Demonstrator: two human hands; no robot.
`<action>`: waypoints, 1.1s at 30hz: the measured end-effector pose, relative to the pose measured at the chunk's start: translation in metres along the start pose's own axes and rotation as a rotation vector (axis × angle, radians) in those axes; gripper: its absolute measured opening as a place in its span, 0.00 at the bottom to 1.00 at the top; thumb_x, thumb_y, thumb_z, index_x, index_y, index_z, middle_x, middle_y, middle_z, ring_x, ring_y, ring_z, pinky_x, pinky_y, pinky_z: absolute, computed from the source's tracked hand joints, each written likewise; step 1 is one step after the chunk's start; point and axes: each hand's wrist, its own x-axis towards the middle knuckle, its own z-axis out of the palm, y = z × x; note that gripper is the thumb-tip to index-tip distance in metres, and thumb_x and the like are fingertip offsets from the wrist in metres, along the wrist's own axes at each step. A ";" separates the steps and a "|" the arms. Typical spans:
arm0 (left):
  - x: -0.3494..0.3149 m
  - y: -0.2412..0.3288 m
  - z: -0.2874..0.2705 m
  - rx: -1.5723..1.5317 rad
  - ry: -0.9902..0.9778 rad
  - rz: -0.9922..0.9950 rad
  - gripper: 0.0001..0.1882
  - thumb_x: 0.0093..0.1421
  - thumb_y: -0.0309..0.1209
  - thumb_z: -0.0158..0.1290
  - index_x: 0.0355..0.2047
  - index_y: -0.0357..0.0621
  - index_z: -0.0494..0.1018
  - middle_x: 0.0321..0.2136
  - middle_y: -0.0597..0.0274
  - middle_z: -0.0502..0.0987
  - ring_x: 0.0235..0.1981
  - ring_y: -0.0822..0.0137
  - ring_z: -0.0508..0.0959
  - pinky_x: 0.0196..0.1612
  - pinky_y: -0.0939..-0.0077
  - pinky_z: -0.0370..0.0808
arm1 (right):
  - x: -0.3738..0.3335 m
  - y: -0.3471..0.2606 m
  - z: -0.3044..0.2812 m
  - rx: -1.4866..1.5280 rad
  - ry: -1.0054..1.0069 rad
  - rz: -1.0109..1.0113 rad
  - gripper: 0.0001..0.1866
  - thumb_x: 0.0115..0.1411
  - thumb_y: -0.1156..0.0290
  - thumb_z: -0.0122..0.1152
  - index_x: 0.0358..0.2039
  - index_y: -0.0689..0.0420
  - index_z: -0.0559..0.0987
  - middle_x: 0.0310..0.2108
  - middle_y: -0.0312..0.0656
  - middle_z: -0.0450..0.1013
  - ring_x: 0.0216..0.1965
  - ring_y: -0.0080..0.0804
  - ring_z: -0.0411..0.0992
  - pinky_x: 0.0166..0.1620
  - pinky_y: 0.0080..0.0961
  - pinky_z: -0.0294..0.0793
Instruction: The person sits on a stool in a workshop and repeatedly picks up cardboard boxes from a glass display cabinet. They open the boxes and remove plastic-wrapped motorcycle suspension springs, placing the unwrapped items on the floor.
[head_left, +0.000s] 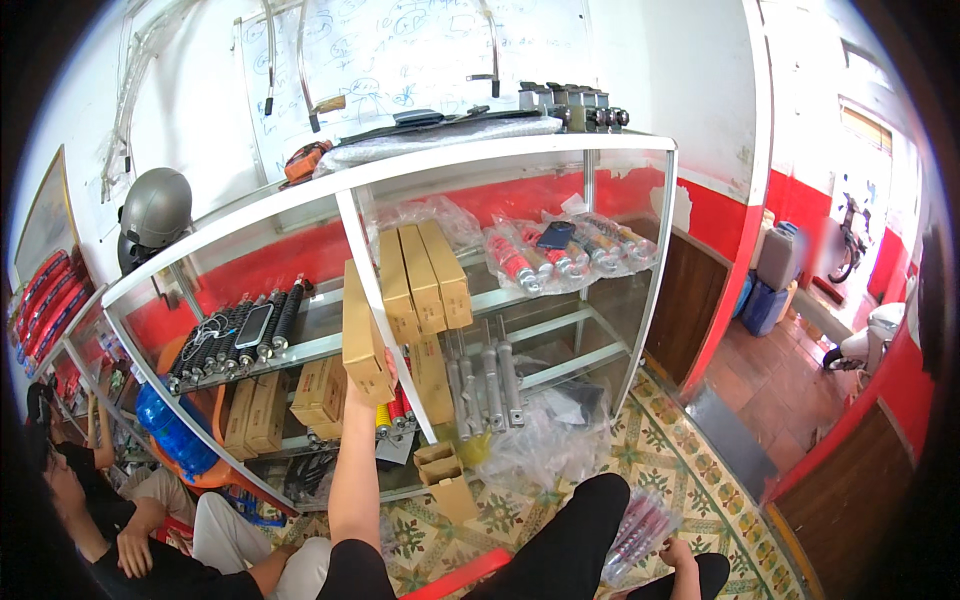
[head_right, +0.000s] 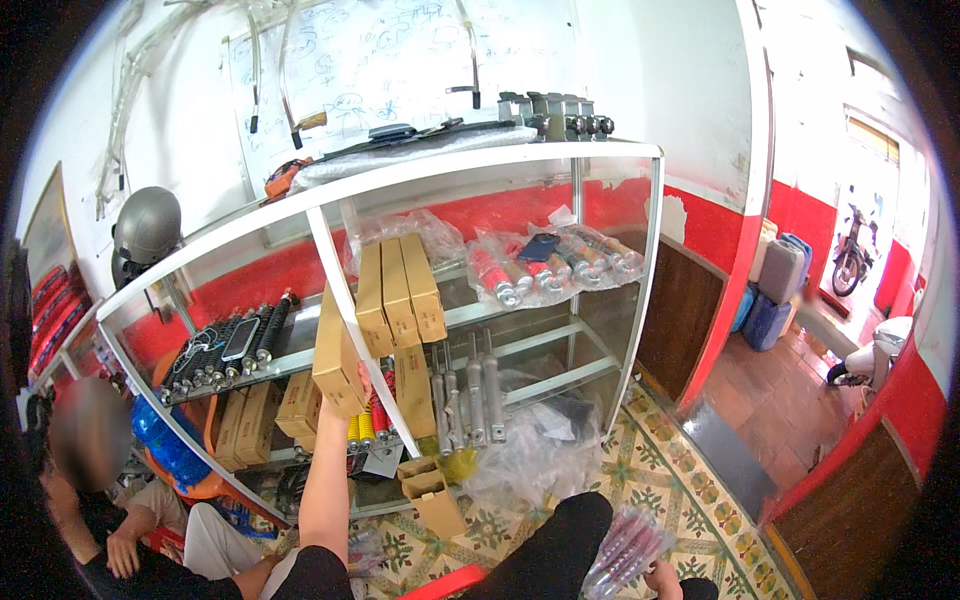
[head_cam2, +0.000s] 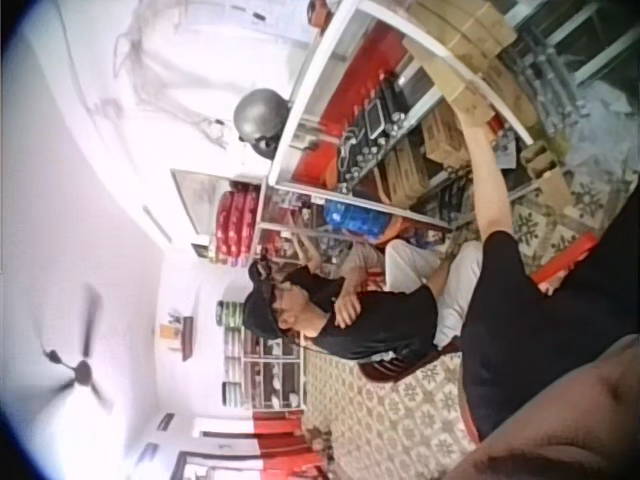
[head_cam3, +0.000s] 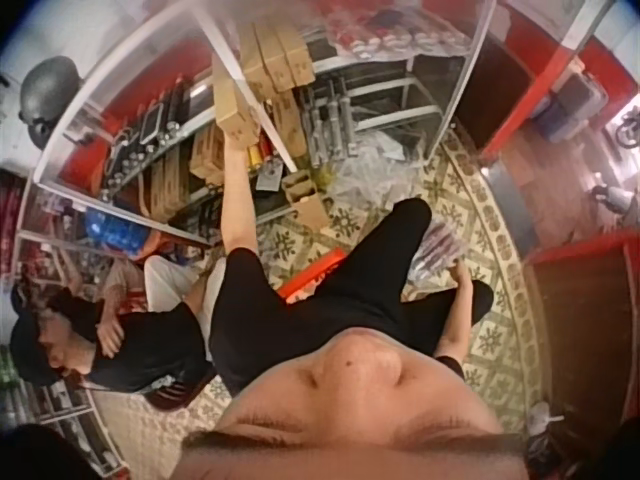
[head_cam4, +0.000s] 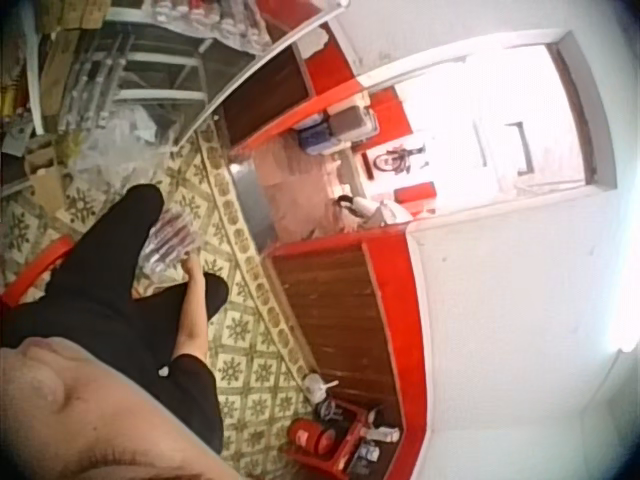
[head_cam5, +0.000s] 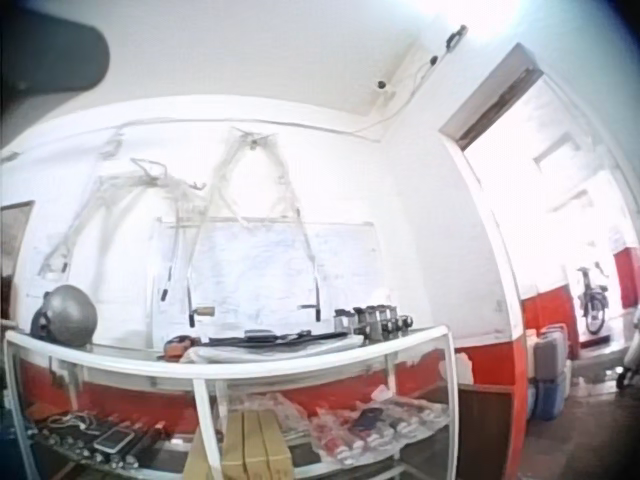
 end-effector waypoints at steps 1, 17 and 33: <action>-0.004 -0.001 -0.002 -0.011 -0.022 -0.020 0.31 0.57 0.55 0.51 0.43 0.35 0.72 0.34 0.53 0.77 0.34 0.59 0.79 0.37 0.66 0.79 | 0.001 0.001 0.001 -0.007 -0.008 0.001 0.26 0.47 0.62 0.66 0.47 0.59 0.78 0.37 0.49 0.79 0.42 0.43 0.77 0.48 0.32 0.75; -0.054 -0.190 0.096 0.099 0.207 0.669 0.27 0.64 0.53 0.44 0.57 0.50 0.65 0.48 0.61 0.74 0.46 0.58 0.76 0.47 0.60 0.74 | 0.003 0.006 -0.005 -0.060 0.000 -0.144 0.25 0.51 0.62 0.63 0.49 0.57 0.77 0.43 0.52 0.76 0.46 0.47 0.74 0.48 0.39 0.72; -0.129 -0.346 0.096 0.128 0.090 0.172 0.28 0.67 0.51 0.38 0.57 0.43 0.63 0.49 0.57 0.72 0.47 0.57 0.73 0.51 0.61 0.70 | -0.004 -0.081 -0.024 0.941 0.207 -0.396 0.18 0.58 0.66 0.60 0.46 0.62 0.78 0.37 0.43 0.78 0.40 0.30 0.76 0.44 0.26 0.74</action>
